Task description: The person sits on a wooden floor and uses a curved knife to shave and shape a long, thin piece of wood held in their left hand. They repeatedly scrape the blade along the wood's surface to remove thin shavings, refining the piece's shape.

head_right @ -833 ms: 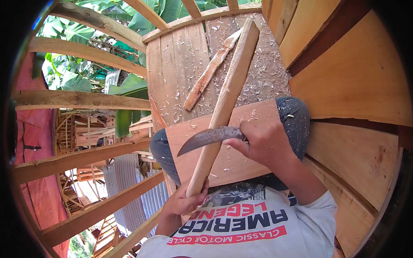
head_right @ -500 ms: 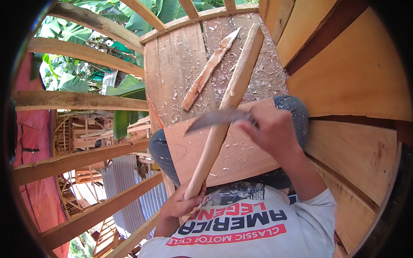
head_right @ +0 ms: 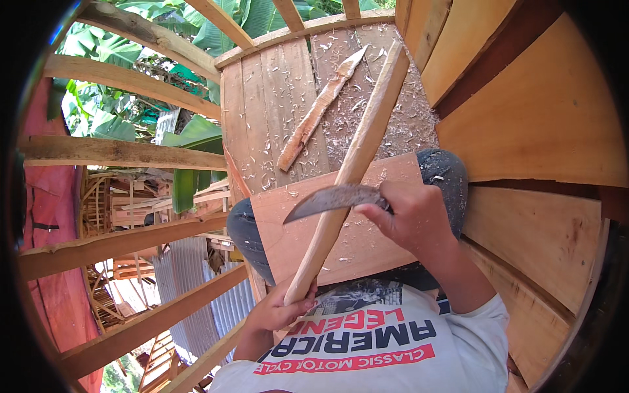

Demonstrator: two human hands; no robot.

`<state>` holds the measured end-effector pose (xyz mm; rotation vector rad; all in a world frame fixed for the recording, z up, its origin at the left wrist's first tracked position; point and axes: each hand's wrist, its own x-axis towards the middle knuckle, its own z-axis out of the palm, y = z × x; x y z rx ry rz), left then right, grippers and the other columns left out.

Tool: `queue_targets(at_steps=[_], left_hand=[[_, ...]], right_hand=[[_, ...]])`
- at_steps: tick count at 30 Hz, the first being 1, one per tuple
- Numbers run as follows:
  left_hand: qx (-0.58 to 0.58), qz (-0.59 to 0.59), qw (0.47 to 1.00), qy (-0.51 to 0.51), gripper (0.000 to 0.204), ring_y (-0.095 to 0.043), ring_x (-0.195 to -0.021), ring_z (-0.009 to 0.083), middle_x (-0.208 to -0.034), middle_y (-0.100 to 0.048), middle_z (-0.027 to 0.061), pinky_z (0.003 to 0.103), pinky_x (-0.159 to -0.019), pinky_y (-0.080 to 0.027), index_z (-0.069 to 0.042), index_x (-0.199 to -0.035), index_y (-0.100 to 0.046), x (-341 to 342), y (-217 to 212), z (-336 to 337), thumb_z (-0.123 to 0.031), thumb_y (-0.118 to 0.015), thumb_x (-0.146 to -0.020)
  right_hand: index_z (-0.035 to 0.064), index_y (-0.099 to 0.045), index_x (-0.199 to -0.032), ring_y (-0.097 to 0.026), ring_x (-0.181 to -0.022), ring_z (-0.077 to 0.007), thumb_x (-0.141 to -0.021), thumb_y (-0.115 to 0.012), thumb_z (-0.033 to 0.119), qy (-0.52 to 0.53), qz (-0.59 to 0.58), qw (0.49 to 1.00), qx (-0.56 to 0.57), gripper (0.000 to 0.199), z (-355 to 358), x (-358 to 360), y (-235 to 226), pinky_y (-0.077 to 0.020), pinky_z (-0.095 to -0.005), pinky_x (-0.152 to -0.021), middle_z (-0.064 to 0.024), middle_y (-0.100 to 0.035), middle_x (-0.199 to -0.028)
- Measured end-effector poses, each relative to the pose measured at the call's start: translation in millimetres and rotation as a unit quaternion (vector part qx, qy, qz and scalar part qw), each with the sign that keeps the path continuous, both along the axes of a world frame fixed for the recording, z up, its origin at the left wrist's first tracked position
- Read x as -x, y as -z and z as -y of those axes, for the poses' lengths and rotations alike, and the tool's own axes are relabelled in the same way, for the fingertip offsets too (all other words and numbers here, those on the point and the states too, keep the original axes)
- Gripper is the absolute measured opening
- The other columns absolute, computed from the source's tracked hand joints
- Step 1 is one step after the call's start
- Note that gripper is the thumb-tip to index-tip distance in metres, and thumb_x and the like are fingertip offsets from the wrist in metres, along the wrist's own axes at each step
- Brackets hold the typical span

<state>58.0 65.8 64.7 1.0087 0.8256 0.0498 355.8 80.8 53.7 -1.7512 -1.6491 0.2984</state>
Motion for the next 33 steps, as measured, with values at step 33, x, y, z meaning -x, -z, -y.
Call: queue_targets(at_steps=[33], left_hand=[[0.251, -0.005, 0.968, -0.004, 0.030, -0.044, -0.072, 0.0071, -0.087, -0.046, 0.0000, 0.019, -0.060, -0.037, -0.003, -0.108, -0.047, 65.6, 19.2, 30.5, -0.009, -0.057, -0.081]], right_hand=[[-0.0009, -0.058, -0.071, -0.051, -0.047, -0.0334, -0.088, -0.059, 0.035, 0.046, -0.076, 0.989, 0.119, 0.039, 23.5, -12.1, 11.2, -0.0386, -0.0349, -0.045, -0.0169, -0.048, -0.053]])
